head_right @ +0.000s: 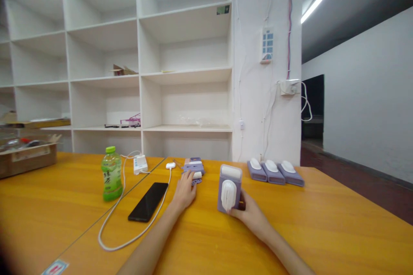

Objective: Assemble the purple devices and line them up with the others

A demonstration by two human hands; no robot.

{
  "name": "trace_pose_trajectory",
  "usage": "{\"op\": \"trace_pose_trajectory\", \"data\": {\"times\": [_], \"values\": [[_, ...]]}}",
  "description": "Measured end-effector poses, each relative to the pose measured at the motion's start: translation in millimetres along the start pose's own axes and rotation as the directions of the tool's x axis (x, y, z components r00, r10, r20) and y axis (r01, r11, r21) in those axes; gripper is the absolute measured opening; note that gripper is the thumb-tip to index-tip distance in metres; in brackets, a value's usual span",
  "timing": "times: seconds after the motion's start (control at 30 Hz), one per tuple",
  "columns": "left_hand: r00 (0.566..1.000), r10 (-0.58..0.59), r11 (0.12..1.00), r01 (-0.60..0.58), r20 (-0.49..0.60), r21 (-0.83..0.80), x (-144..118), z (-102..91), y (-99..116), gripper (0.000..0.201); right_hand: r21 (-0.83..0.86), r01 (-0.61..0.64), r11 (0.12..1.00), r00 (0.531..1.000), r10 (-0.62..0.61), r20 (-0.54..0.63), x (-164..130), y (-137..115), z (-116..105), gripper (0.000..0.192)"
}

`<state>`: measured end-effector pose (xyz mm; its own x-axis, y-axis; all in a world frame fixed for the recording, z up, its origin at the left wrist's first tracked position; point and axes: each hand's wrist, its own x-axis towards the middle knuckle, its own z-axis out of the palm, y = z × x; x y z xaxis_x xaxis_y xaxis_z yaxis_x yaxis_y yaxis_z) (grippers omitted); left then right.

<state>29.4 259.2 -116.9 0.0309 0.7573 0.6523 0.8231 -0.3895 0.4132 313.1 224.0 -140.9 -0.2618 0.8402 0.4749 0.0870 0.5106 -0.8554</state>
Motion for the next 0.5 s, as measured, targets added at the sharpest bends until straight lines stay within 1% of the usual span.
{"op": "trace_pose_trajectory", "data": {"times": [0.07, 0.13, 0.23, 0.27, 0.33, 0.4, 0.43, 0.5], "values": [[1.000, 0.000, 0.999, -0.001, 0.026, 0.041, 2.9, 3.1, -0.1, 0.048, 0.008, -0.004, 1.000, 1.000, 0.004, 0.007, 0.8, -1.4, -1.6, 0.079], [0.999, 0.009, 0.997, -0.012, 0.045, 0.071, 2.3, 2.1, 0.3, 0.043, 0.030, -0.015, 0.999, 0.999, 0.014, 0.046, 1.6, -4.7, -6.1, 0.080], [0.999, 0.022, 0.993, -0.027, 0.045, 0.111, -3.2, -4.4, 3.6, 0.040, 0.068, -0.074, 0.995, 0.984, 0.062, 0.167, 2.1, -11.7, -17.6, 0.070], [0.999, 0.020, 0.992, -0.024, 0.038, 0.124, -5.2, -6.4, 5.3, 0.042, 0.076, -0.098, 0.992, 0.975, 0.080, 0.206, 1.9, -13.9, -21.6, 0.064], [1.000, 0.005, 0.989, -0.009, 0.026, 0.145, -8.2, -8.6, 8.7, 0.050, 0.094, -0.123, 0.988, 0.964, 0.097, 0.248, 1.2, -16.5, -27.9, 0.059], [0.999, -0.011, 0.988, 0.006, 0.034, 0.155, -9.5, -8.6, 11.1, 0.057, 0.114, -0.120, 0.986, 0.964, 0.088, 0.253, 0.5, -16.4, -30.5, 0.061], [0.999, -0.016, 0.988, 0.008, 0.051, 0.155, -9.8, -8.3, 11.7, 0.057, 0.120, -0.114, 0.986, 0.966, 0.082, 0.245, 0.3, -15.3, -30.4, 0.062], [0.995, -0.016, 0.990, 0.002, 0.098, 0.141, -9.9, -7.9, 12.6, 0.050, 0.122, -0.101, 0.987, 0.974, 0.073, 0.215, 0.0, -12.1, -28.2, 0.067]]}}
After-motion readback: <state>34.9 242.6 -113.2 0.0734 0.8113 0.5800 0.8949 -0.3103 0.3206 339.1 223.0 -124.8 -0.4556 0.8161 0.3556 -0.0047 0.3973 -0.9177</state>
